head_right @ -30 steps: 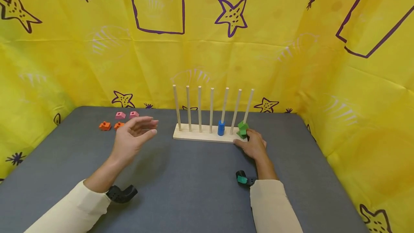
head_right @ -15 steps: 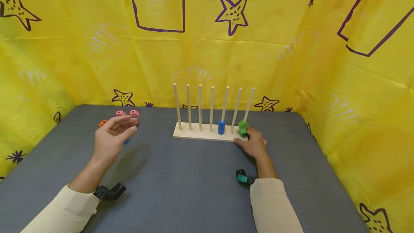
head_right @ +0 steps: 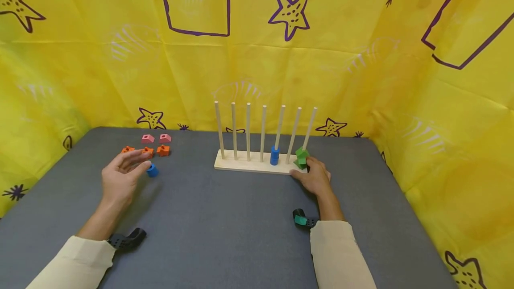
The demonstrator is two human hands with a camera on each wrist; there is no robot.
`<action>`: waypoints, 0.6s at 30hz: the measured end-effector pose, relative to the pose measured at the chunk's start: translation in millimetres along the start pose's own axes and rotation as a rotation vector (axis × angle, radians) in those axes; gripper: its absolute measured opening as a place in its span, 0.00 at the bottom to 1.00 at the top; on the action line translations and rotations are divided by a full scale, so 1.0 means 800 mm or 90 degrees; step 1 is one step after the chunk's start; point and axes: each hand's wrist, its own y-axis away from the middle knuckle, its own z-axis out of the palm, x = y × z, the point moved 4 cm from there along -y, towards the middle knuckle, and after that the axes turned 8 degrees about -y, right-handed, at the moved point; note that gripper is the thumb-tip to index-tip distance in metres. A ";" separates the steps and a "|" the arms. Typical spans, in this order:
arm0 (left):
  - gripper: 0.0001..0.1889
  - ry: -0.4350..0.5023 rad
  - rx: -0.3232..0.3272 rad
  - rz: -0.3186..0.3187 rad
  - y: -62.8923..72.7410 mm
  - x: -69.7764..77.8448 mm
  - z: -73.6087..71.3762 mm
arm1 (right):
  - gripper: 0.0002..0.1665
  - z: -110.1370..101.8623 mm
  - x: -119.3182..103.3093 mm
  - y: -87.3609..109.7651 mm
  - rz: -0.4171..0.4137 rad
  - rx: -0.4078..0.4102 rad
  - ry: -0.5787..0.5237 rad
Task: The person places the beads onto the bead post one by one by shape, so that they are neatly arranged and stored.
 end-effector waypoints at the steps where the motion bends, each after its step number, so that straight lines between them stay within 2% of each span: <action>1: 0.18 0.004 0.006 -0.009 -0.001 -0.005 -0.002 | 0.35 0.000 0.000 0.000 0.001 -0.001 0.001; 4: 0.18 0.008 0.021 -0.052 -0.002 -0.017 -0.005 | 0.36 0.000 0.001 0.000 0.003 -0.004 0.003; 8: 0.21 -0.041 0.018 -0.117 -0.003 -0.034 -0.007 | 0.39 0.001 0.002 0.000 0.009 -0.009 0.002; 12: 0.25 -0.102 -0.030 -0.160 -0.004 -0.051 -0.006 | 0.40 0.001 0.003 0.000 0.018 -0.014 0.001; 15: 0.27 -0.151 -0.080 -0.163 -0.005 -0.059 -0.004 | 0.40 0.000 0.002 -0.001 0.019 -0.014 0.002; 18: 0.29 -0.213 -0.110 -0.158 -0.006 -0.063 -0.004 | 0.40 0.000 0.001 -0.001 0.013 -0.015 0.002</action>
